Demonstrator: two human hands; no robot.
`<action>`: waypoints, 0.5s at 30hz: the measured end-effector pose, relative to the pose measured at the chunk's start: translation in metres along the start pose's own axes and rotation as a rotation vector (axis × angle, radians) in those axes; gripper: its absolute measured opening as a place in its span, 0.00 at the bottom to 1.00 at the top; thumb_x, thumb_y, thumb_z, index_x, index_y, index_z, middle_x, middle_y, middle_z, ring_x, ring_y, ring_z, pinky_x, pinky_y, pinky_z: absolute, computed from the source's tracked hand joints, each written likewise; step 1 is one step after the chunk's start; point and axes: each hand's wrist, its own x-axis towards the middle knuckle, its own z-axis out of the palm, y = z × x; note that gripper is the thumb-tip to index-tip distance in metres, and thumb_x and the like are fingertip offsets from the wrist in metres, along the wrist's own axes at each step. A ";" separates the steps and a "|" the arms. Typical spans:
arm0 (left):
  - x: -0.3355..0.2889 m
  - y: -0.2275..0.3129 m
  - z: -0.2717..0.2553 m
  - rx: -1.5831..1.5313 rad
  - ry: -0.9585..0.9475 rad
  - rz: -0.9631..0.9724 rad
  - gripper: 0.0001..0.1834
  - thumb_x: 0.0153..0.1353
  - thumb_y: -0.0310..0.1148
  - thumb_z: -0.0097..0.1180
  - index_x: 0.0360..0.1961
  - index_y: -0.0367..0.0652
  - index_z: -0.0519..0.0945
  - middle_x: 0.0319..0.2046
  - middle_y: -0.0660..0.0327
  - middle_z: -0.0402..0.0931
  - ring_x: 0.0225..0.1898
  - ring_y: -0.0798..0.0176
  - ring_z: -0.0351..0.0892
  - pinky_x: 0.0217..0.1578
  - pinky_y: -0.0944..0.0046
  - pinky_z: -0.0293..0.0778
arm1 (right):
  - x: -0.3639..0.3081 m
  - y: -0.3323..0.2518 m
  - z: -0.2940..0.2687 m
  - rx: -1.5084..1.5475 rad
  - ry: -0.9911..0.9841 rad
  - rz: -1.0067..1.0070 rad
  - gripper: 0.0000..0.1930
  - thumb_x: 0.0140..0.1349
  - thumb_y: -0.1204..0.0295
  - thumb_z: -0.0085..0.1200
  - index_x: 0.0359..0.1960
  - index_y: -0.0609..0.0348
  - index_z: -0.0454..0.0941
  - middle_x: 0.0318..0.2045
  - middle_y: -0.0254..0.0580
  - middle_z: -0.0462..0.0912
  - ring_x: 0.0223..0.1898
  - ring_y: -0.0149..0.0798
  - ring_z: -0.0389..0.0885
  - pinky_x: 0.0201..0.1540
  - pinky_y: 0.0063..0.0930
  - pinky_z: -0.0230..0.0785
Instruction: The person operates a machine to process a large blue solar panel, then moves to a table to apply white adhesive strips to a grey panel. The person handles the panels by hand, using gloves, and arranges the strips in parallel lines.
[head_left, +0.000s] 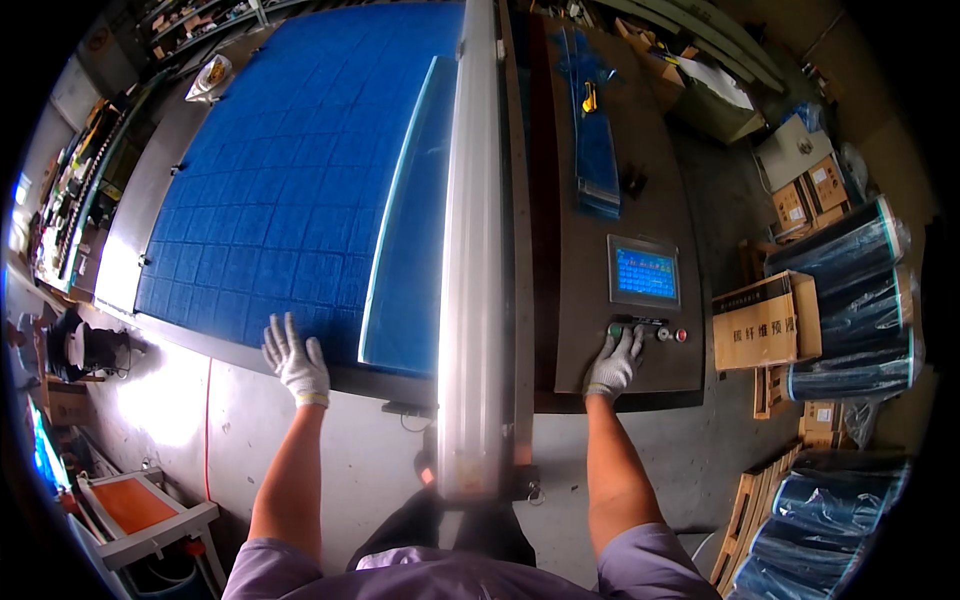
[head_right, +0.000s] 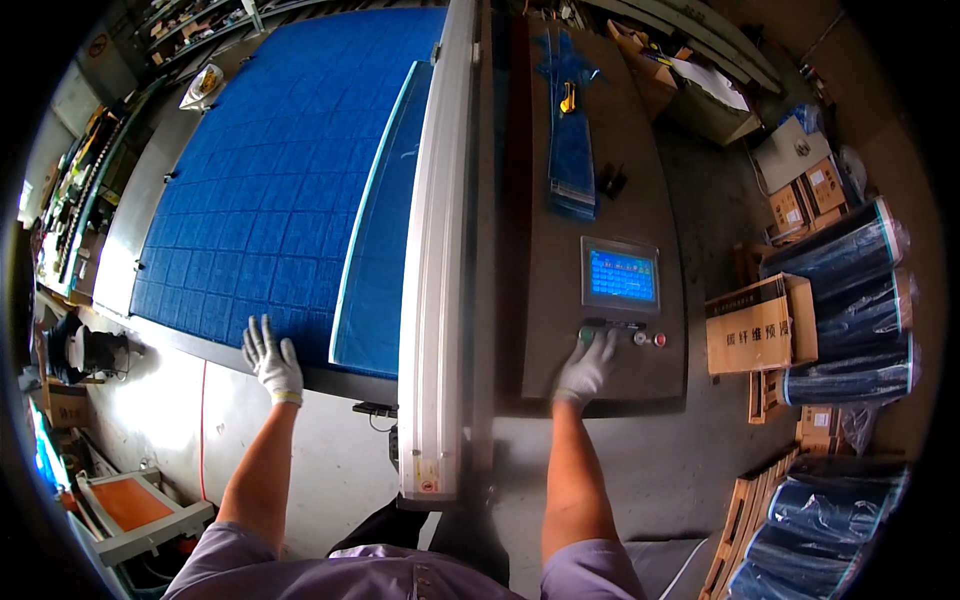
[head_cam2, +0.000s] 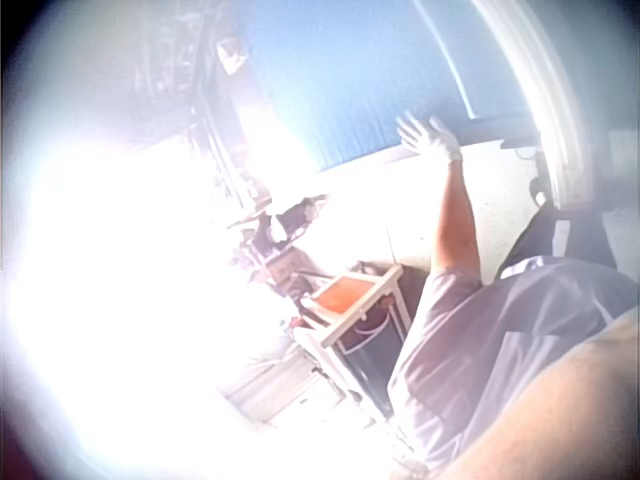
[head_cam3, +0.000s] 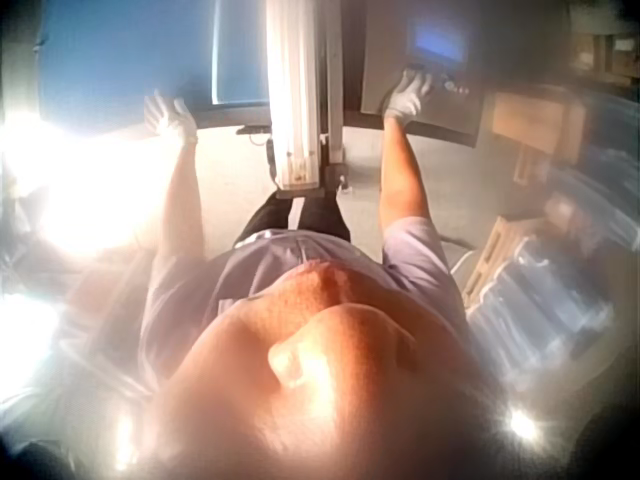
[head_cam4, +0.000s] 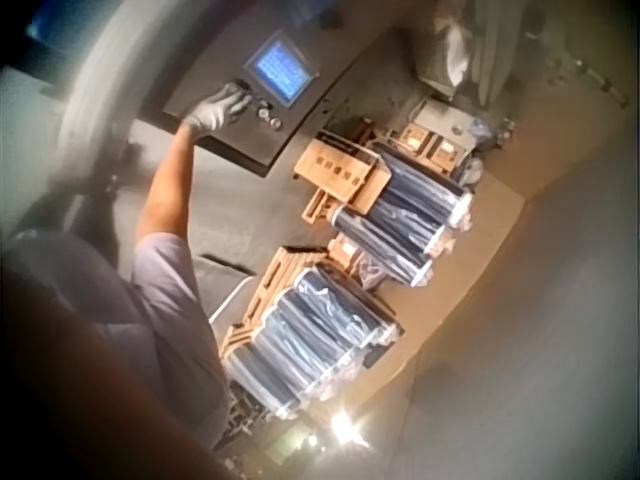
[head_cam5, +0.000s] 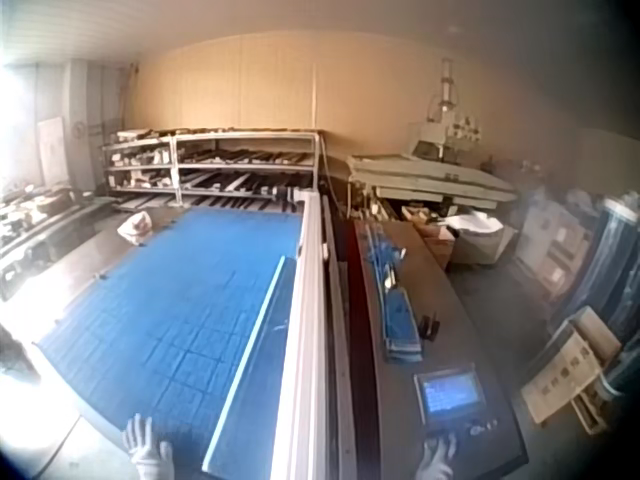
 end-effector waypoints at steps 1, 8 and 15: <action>0.002 -0.014 0.004 0.050 0.005 -0.056 0.30 0.68 0.41 0.45 0.70 0.51 0.62 0.72 0.55 0.53 0.72 0.44 0.50 0.70 0.44 0.42 | 0.000 0.002 0.001 -0.004 0.001 0.000 0.20 0.72 0.57 0.42 0.56 0.55 0.73 0.66 0.47 0.66 0.60 0.61 0.69 0.61 0.49 0.64; 0.002 -0.012 0.023 0.222 -0.092 -0.380 0.27 0.72 0.49 0.35 0.70 0.58 0.63 0.73 0.64 0.53 0.73 0.49 0.47 0.72 0.50 0.41 | 0.000 0.004 0.002 -0.050 -0.022 -0.018 0.21 0.72 0.56 0.41 0.59 0.52 0.73 0.67 0.45 0.65 0.61 0.61 0.68 0.61 0.50 0.64; 0.005 -0.004 0.018 0.198 -0.079 -0.433 0.27 0.72 0.49 0.37 0.69 0.58 0.64 0.72 0.64 0.54 0.73 0.48 0.49 0.71 0.54 0.48 | 0.001 -0.002 -0.003 -0.044 -0.036 -0.019 0.20 0.66 0.63 0.51 0.57 0.57 0.73 0.66 0.51 0.66 0.61 0.61 0.68 0.61 0.49 0.64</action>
